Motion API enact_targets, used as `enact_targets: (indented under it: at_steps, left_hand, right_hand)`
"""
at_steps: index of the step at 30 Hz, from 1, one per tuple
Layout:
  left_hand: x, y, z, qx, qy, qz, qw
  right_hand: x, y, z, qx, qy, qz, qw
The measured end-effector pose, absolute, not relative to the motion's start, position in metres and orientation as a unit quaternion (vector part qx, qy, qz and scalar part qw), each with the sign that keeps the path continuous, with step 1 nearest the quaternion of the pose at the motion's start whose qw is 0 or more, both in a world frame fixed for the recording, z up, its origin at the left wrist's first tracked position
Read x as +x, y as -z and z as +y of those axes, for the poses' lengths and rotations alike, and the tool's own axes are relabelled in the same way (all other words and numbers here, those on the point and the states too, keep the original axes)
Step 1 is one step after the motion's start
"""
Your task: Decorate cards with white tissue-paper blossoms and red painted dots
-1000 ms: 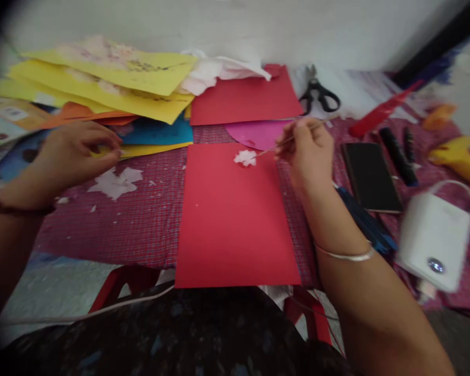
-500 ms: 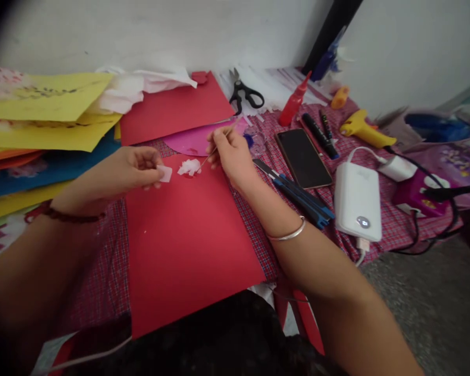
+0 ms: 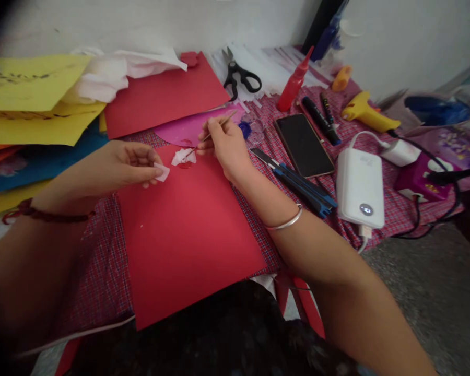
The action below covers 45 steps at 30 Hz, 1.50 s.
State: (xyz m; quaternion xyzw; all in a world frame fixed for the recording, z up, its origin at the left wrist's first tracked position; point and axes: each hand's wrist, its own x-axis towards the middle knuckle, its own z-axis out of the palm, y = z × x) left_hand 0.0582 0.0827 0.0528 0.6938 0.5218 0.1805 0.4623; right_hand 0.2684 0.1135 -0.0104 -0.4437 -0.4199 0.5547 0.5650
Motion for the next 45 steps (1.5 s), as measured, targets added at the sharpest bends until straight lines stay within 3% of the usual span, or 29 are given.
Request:
enact_targets:
  at_steps: [14, 22, 28, 33, 45]
  left_hand:
    - [0.100, -0.012, 0.085, 0.713, -0.283, 0.562, 0.310]
    - [0.098, -0.017, 0.085, 0.741, -0.247, 0.561, 0.273]
    - [0.080, -0.046, 0.085, 0.704, -0.265, 0.560, 0.348]
    - [0.075, -0.064, 0.089, 0.716, -0.256, 0.550, 0.345]
    - [0.096, -0.027, 0.109, 0.767, -0.187, 0.522, 0.321]
  right_hand:
    - [0.280, -0.009, 0.105, -0.449, -0.548, -0.397, 0.584]
    - [0.274, -0.014, 0.098, -0.444, -0.510, -0.450, 0.583]
    - [0.280, -0.024, 0.097, -0.437, -0.492, -0.451, 0.603]
    - [0.285, -0.023, 0.101, -0.433, -0.492, -0.446, 0.609]
    - [0.277, -0.020, 0.094, -0.433, -0.481, -0.486, 0.587]
